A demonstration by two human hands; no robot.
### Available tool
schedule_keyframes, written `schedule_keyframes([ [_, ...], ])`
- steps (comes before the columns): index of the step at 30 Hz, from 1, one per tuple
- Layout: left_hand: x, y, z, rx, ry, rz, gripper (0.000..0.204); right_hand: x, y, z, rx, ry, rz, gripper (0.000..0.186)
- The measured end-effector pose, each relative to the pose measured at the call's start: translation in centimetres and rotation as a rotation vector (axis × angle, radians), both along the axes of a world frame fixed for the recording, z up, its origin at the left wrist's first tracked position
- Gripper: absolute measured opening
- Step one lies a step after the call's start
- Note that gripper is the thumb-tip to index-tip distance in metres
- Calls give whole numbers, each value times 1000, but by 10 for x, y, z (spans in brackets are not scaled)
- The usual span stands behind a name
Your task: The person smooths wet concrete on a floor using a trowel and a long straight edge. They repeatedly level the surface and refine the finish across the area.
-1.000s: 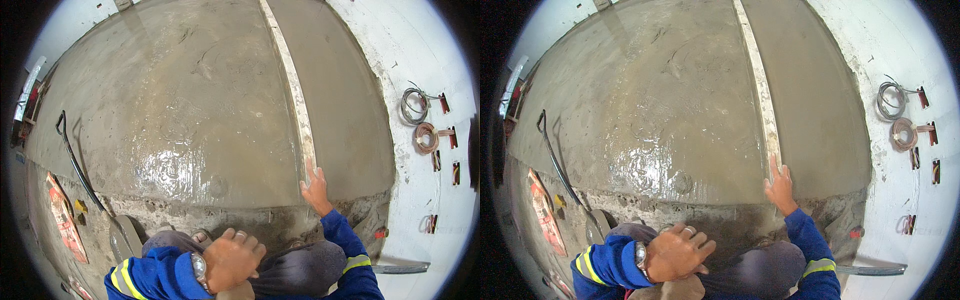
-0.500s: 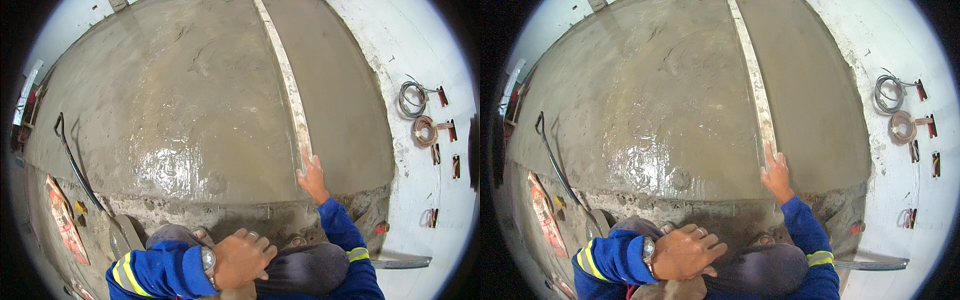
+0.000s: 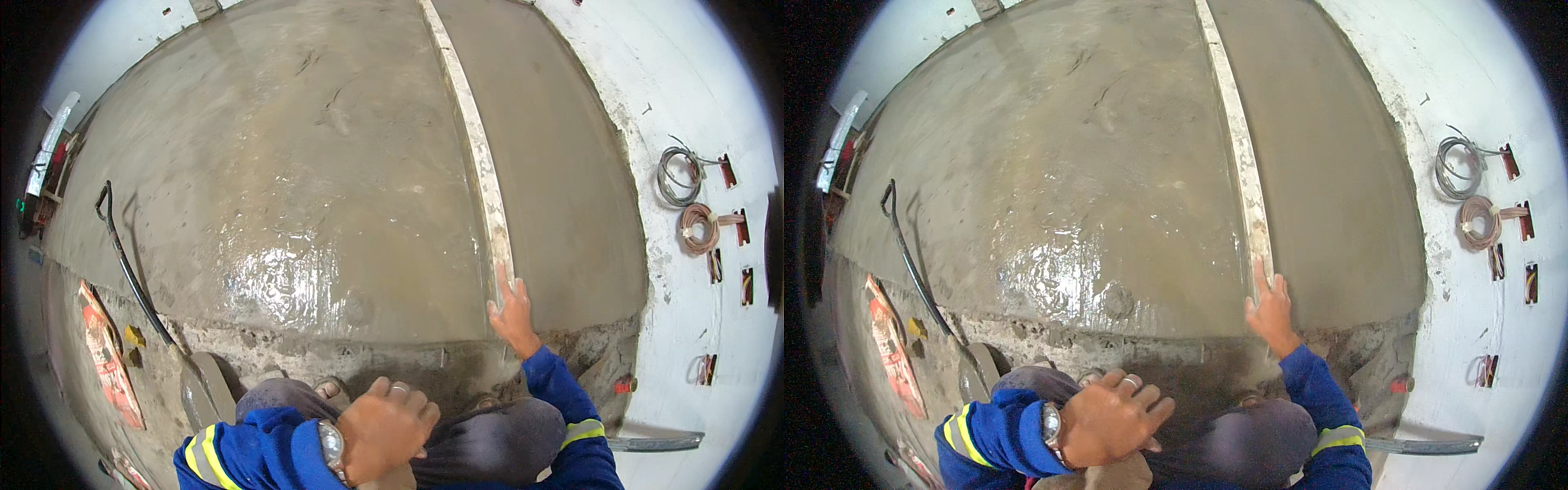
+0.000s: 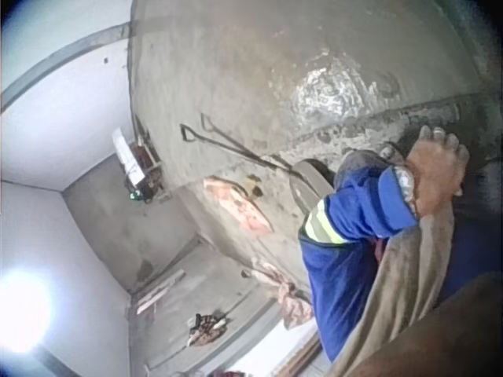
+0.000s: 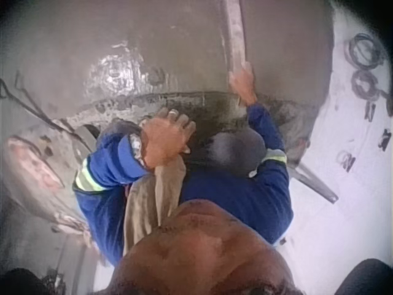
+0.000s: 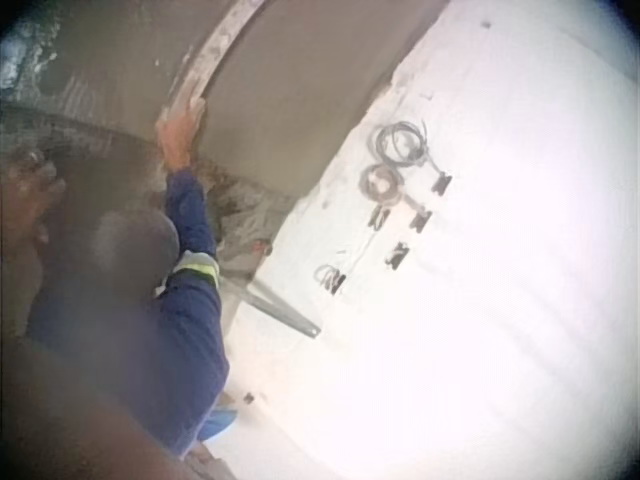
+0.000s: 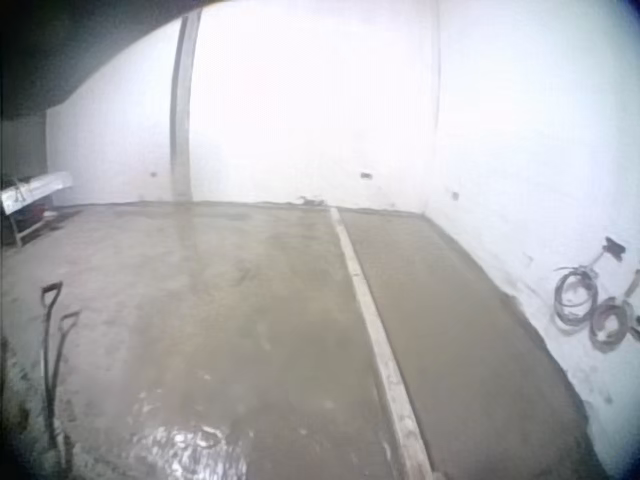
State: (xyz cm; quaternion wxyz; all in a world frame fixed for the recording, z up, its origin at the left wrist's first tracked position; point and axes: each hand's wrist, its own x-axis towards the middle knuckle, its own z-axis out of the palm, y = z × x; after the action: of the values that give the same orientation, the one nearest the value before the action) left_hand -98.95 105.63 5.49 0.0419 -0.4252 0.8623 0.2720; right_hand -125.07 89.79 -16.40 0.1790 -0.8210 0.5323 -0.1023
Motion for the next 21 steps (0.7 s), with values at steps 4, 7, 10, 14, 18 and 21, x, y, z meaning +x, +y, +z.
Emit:
schedule_keyframes([
  [4,-6,-2,-12,16,181,-75,55,9,-20,1,-19,24,9,96],
  [7,0,-3,-9,-26,52,-8,56,7,-9,-7,-48,67,16,95],
  [10,1,2,4,6,-28,15,56,13,-5,0,-31,50,11,94],
  [14,-3,5,-8,-9,135,-40,55,26,-15,7,31,33,0,95],
  [18,1,6,-10,-12,29,12,55,7,5,2,1,65,23,95],
  [21,-6,0,-5,15,65,-37,54,7,-8,1,-56,21,16,95],
])
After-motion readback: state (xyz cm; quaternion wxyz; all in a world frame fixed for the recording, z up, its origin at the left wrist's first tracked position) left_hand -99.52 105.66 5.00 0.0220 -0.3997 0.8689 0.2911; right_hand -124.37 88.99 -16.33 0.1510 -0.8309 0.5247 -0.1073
